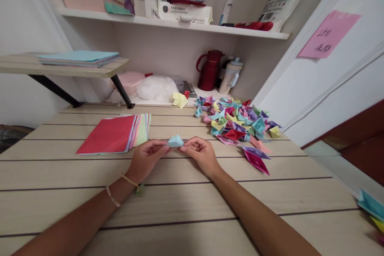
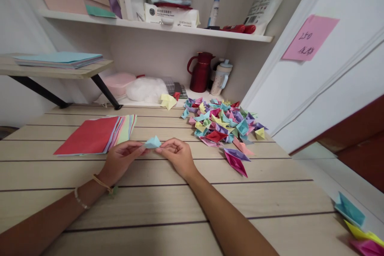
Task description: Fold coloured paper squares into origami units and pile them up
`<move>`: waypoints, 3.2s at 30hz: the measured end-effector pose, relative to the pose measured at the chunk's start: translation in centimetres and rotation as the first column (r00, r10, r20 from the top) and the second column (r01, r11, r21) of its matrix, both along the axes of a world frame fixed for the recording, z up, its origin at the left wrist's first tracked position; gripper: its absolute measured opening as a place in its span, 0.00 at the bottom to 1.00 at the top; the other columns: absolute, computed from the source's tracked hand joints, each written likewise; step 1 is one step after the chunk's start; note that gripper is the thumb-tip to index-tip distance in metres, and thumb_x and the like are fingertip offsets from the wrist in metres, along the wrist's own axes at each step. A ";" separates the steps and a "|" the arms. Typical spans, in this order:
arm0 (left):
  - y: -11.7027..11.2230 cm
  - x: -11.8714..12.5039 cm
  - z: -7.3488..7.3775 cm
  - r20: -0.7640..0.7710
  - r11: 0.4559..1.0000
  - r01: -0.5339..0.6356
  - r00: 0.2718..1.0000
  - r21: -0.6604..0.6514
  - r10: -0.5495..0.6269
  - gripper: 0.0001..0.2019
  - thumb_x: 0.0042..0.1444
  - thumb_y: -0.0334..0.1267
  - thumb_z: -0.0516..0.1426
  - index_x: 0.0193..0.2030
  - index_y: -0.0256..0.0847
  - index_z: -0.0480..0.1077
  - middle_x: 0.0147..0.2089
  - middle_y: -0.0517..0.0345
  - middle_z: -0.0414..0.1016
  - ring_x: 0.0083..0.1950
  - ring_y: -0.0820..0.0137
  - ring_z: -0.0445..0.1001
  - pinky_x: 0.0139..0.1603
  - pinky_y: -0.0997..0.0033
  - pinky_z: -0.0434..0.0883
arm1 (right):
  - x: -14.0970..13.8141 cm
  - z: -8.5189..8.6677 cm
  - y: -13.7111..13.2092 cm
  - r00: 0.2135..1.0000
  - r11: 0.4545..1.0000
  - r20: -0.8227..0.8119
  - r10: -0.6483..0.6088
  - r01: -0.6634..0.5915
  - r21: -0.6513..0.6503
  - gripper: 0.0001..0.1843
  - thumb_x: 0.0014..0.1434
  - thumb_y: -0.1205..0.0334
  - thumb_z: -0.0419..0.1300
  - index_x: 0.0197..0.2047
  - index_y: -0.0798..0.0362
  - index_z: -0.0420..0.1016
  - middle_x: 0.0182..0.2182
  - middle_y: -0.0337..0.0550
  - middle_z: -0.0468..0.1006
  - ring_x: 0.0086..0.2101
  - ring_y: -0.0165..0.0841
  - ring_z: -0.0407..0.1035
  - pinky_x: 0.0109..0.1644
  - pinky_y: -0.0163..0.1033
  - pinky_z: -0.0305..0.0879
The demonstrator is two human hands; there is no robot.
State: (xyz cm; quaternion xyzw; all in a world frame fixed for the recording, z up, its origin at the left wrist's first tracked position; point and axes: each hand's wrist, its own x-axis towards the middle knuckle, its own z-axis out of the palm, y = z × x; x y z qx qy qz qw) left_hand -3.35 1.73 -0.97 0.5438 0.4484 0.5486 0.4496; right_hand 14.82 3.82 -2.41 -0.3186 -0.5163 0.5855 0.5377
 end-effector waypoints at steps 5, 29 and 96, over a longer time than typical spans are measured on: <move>0.0 0.0 0.1 0.011 0.999 -0.022 1.000 -0.025 0.023 0.07 0.45 0.37 0.62 0.30 0.35 0.73 0.28 0.56 0.78 0.32 0.68 0.77 0.37 0.70 0.74 | -0.2 0.2 -0.2 1.000 0.999 -0.008 0.027 -0.028 -0.038 0.09 0.43 0.61 0.68 0.26 0.55 0.73 0.26 0.41 0.80 0.29 0.31 0.74 0.39 0.37 0.70; 0.4 -0.1 -0.9 -0.213 0.986 0.158 0.963 -0.060 -0.167 0.20 0.49 0.38 0.58 0.50 0.39 0.66 0.36 0.56 0.76 0.39 0.68 0.75 0.44 0.66 0.71 | 0.0 -0.2 -0.2 0.867 0.917 0.419 -0.272 0.100 0.387 0.11 0.55 0.59 0.58 0.41 0.47 0.78 0.34 0.44 0.79 0.36 0.35 0.71 0.40 0.38 0.67; 0.8 -0.4 -0.2 -0.095 0.978 0.153 0.981 -0.143 -0.167 0.09 0.43 0.41 0.61 0.24 0.38 0.70 0.22 0.61 0.73 0.25 0.72 0.71 0.29 0.74 0.69 | -1.0 0.3 -1.8 0.939 0.958 0.333 -0.081 -0.019 0.287 0.12 0.50 0.64 0.58 0.40 0.52 0.74 0.25 0.40 0.76 0.27 0.30 0.71 0.31 0.33 0.69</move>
